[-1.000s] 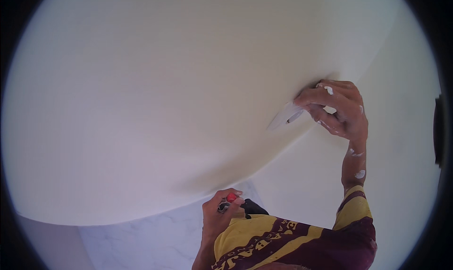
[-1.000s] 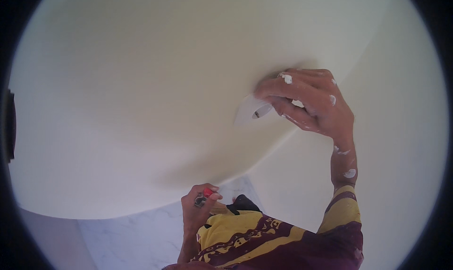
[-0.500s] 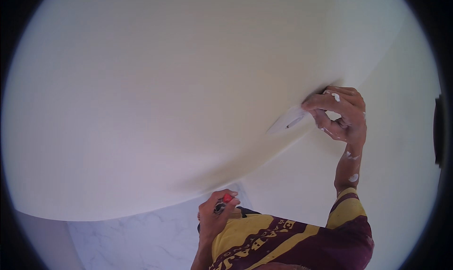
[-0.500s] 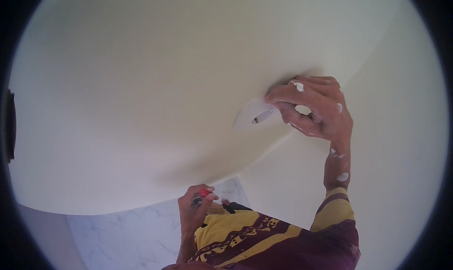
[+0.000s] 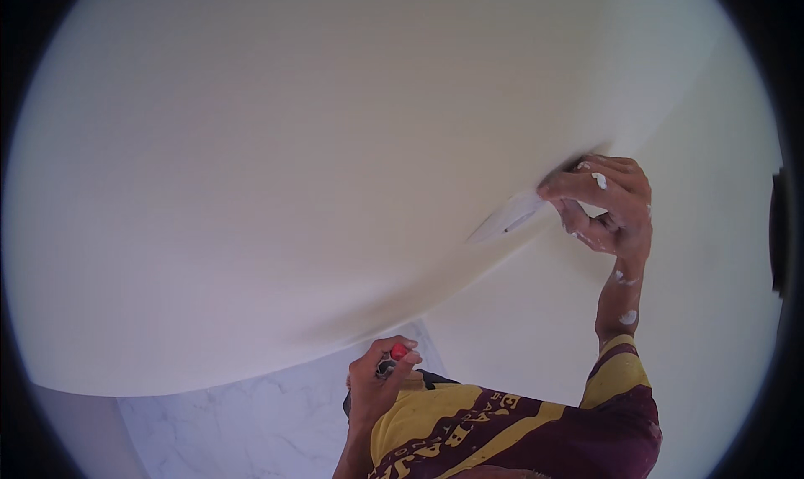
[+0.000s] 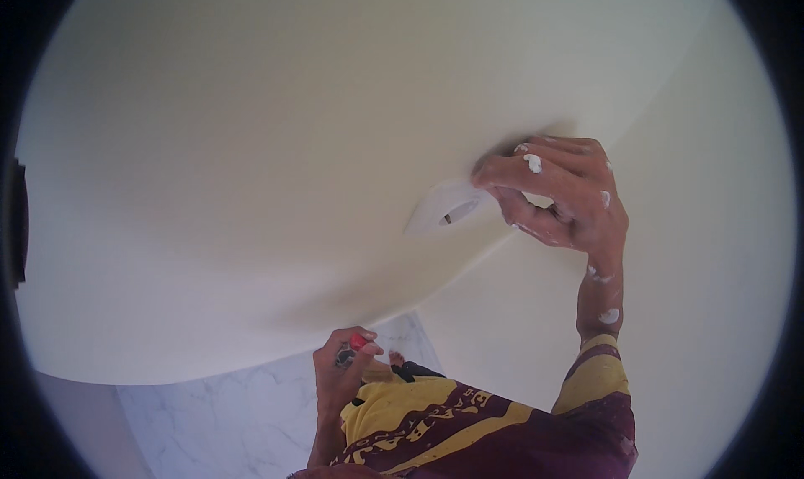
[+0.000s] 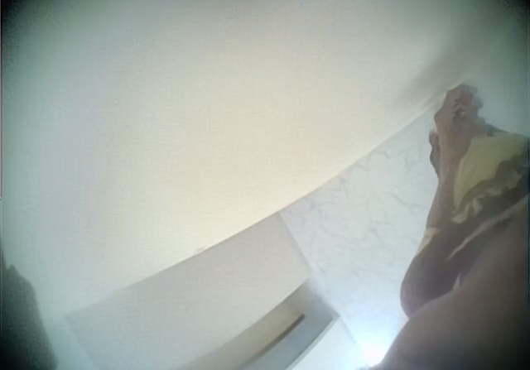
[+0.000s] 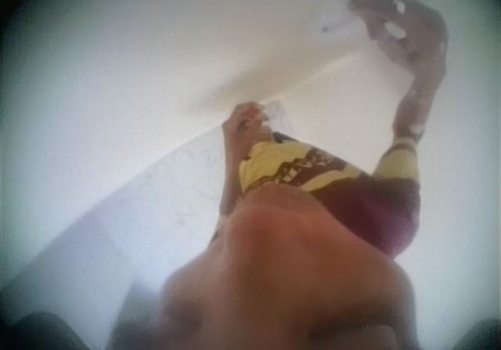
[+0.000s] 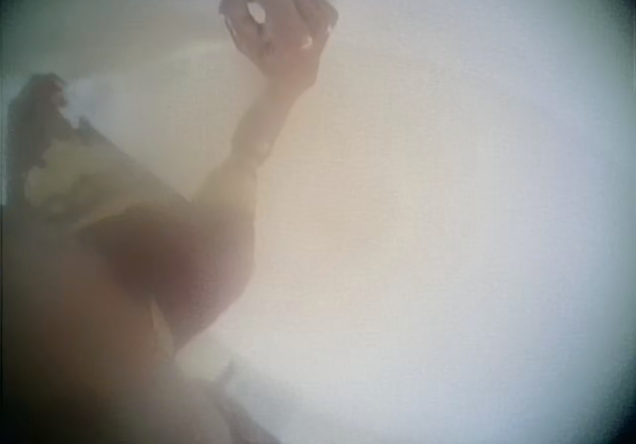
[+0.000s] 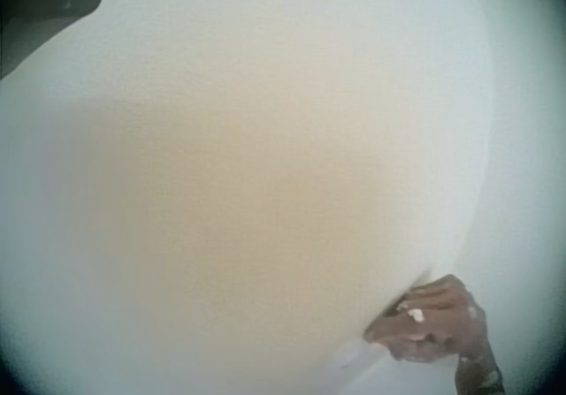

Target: The person uses a small brush and a cloth to clean around a wall socket and the surrounding wall area. They wipe the socket face and the adjacent wall surface repeatedly, moving between different spots on the wall.

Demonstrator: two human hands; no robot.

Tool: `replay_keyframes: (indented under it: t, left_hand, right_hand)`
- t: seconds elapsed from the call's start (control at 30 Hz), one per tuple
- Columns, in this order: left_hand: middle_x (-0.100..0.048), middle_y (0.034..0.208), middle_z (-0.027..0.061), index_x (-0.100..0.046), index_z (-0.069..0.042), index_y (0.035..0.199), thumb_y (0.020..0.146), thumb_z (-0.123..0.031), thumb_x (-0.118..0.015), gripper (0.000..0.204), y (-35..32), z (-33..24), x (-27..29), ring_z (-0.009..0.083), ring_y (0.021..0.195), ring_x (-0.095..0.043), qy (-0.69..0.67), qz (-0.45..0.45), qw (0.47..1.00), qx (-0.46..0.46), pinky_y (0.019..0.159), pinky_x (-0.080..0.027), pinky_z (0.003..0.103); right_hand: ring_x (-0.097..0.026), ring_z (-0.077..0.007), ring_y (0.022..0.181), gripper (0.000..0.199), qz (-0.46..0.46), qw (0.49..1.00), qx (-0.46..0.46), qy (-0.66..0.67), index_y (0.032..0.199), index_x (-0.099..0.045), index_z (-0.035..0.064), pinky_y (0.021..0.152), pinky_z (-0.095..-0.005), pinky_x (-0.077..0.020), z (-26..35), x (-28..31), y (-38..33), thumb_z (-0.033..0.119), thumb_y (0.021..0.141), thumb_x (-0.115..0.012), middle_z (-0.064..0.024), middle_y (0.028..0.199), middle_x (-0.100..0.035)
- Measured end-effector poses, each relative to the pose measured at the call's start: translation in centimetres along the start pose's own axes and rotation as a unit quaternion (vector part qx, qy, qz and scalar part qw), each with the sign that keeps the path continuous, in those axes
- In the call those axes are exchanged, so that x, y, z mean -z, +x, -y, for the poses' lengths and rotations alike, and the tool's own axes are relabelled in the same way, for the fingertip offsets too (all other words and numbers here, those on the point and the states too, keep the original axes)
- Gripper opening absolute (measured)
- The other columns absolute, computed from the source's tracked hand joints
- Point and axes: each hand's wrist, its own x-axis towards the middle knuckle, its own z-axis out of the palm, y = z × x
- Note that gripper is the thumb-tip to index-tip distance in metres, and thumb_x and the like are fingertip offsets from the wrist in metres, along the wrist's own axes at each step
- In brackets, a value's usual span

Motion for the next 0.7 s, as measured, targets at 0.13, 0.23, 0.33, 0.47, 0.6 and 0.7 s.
replay_keyframes:
  t: [0.13, 0.23, 0.33, 0.47, 0.6, 0.7]
  left_hand:
    - [-0.075, 0.103, 0.0127, -0.065, 0.002, 0.113, 0.097, -0.005, -0.073, 0.019, 0.9, 0.4, -0.8, 0.0164, 0.090, -0.074, 0.019, 0.003, 1.000, -0.002, 0.080, -0.058, 0.029]
    - [-0.075, 0.103, 0.0127, -0.065, 0.002, 0.113, 0.098, -0.005, -0.072, 0.018, 1.5, 0.7, -1.3, 0.0158, 0.090, -0.074, 0.002, 0.001, 1.000, 0.007, 0.080, -0.058, 0.028]
    - [-0.075, 0.103, 0.0122, -0.065, 0.002, 0.113, 0.098, -0.005, -0.073, 0.019, 2.0, 1.3, -1.5, 0.0158, 0.090, -0.074, 0.003, 0.009, 1.000, -0.019, 0.080, -0.058, 0.029]
    - [-0.076, 0.104, 0.0113, -0.066, 0.000, 0.113, 0.097, -0.007, -0.074, 0.019, 2.5, 1.6, -1.9, 0.0154, 0.091, -0.074, -0.001, 0.007, 1.000, 0.002, 0.081, -0.058, 0.029]
    - [-0.078, 0.105, 0.0102, -0.069, -0.001, 0.112, 0.096, -0.010, -0.076, 0.020, 3.3, 1.5, -2.0, 0.0144, 0.091, -0.074, -0.028, 0.007, 0.999, 0.024, 0.084, -0.057, 0.029]
    - [-0.077, 0.104, 0.0104, -0.069, -0.001, 0.112, 0.096, -0.010, -0.076, 0.019, 3.7, 1.6, -2.1, 0.0142, 0.091, -0.074, -0.018, 0.014, 1.000, 0.015, 0.084, -0.057, 0.029]
  right_hand:
    - [-0.065, -0.0183, 0.057, 0.024, 0.001, 0.999, 0.028, -0.016, 0.093, -0.075, 0.0058, 0.051, -0.0316, -0.0521, -1.2, -0.6, -0.3, 0.000, 0.071, -0.078, -0.0047, 0.081, -0.076]
    - [-0.064, -0.0184, 0.056, 0.025, -0.040, 0.998, 0.040, -0.018, 0.094, -0.075, 0.0055, 0.051, -0.0314, -0.0511, -2.0, -1.6, -0.7, 0.000, 0.070, -0.078, -0.0046, 0.079, -0.075]
    - [-0.055, -0.0157, 0.051, 0.022, -0.045, 0.998, 0.017, -0.029, 0.088, -0.076, 0.0069, 0.047, -0.0297, -0.0418, -2.2, -1.3, -0.7, 0.000, 0.068, -0.079, -0.0019, 0.073, -0.073]
    - [-0.062, -0.0179, 0.055, 0.026, 0.018, 0.999, -0.003, -0.032, 0.095, -0.077, 0.0055, 0.048, -0.0305, -0.0473, -2.3, 0.2, -0.9, 0.000, 0.069, -0.079, -0.0040, 0.076, -0.072]
    - [-0.063, -0.0174, 0.056, 0.025, 0.017, 1.000, 0.005, -0.026, 0.093, -0.078, 0.0058, 0.049, -0.0301, -0.0475, -1.9, -0.4, -0.4, 0.001, 0.069, -0.080, -0.0039, 0.075, -0.072]
    - [-0.064, -0.0174, 0.057, 0.026, -0.003, 0.999, -0.018, -0.030, 0.094, -0.079, 0.0058, 0.049, -0.0301, -0.0475, -2.1, -0.8, -1.0, 0.004, 0.068, -0.080, -0.0036, 0.073, -0.072]
